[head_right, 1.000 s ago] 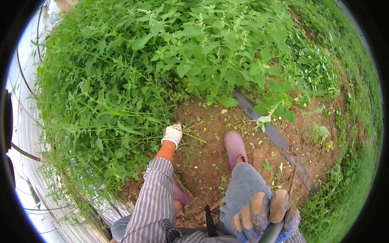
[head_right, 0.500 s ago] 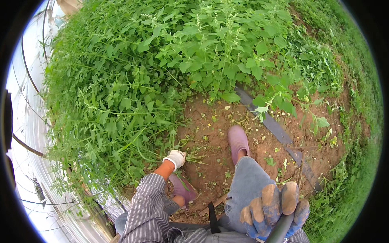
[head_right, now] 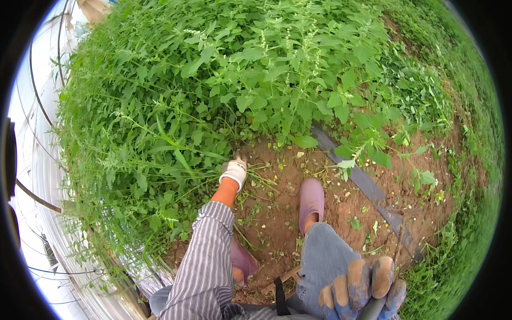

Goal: The person squats in a greenhouse and pulls weeds by hand from the soil around a row of plants. They repeatedly reach into the vegetation, uproot small plants, and toss them aside.

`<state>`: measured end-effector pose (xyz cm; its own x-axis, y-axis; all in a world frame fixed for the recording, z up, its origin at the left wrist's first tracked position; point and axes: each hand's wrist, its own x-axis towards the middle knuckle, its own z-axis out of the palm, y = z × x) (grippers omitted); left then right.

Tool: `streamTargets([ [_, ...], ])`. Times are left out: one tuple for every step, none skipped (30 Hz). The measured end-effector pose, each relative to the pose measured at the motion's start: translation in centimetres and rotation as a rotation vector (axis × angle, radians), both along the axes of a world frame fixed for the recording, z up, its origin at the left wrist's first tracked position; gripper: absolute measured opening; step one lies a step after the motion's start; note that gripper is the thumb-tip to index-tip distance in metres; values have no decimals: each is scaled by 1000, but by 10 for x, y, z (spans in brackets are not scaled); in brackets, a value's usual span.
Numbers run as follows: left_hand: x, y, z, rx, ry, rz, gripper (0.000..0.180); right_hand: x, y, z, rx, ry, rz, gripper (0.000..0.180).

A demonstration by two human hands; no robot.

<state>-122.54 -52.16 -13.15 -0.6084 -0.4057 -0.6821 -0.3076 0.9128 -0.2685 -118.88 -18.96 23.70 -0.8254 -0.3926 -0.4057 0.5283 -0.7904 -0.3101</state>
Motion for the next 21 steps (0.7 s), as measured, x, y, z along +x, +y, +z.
streamTargets([
  [19, -23, -12, -40, 38, -7, 43, -1, 0, -1, -41, 22, 40, 23],
  [18, -25, -12, -49, 82, -43, 40, -4, 1, -5, -50, 46, 50, 23],
  [15, -18, -14, -146, 8, -95, 41, -7, 3, -8, -59, 70, 62, 23],
  [13, -14, -15, -106, -1, -66, 38, -9, 5, -12, -69, 95, 75, 24],
  [9, -17, -11, -85, -4, -34, 35, -11, 6, -13, -98, 127, 92, 25],
  [8, -20, -13, -84, -11, -57, 28, -11, 8, -15, -144, 141, 104, 23],
  [10, -21, -11, -83, -19, -79, 23, -11, 10, -16, -191, 155, 117, 22],
  [13, -15, -9, -80, 89, -28, 20, -12, 12, -18, -220, 168, 125, 21],
  [8, -9, 7, -61, 23, -94, 20, -13, 11, -18, -181, 156, 100, 20],
  [6, -14, -5, -49, 61, -106, 20, -13, 9, -17, -142, 145, 74, 19],
  [10, -23, -5, -47, 88, -107, 20, -14, 6, -15, -115, 123, 59, 19],
  [16, -28, -6, -39, 116, -116, 20, -14, 3, -12, -87, 102, 45, 20],
  [23, -32, -6, -21, 118, -112, 20, -14, 1, -9, -60, 81, 30, 21],
  [25, -30, 7, 1, 122, -115, 20, -14, -1, -7, -28, 61, 10, 22],
  [27, -30, 18, 22, 126, -117, 20, -14, -1, -5, -10, 37, 7, 22],
  [44, -37, -1, 48, 37, -122, 22, -14, -1, -4, 6, 13, 5, 21],
  [68, -43, -3, 109, 182, -116, 26, -14, -1, -1, 9, -6, 7, 21],
  [82, -37, 0, 105, 116, -100, 27, -15, -1, -2, -13, 16, 6, 21],
  [88, -29, 6, 108, 49, -85, 28, -16, -1, -2, -28, 37, 4, 21],
  [95, -18, 14, 166, 136, -98, 27, -16, -1, -3, -34, 47, 8, 21],
  [106, -5, 27, 220, 202, -107, 27, -17, 1, -7, -44, 35, 13, 21],
])
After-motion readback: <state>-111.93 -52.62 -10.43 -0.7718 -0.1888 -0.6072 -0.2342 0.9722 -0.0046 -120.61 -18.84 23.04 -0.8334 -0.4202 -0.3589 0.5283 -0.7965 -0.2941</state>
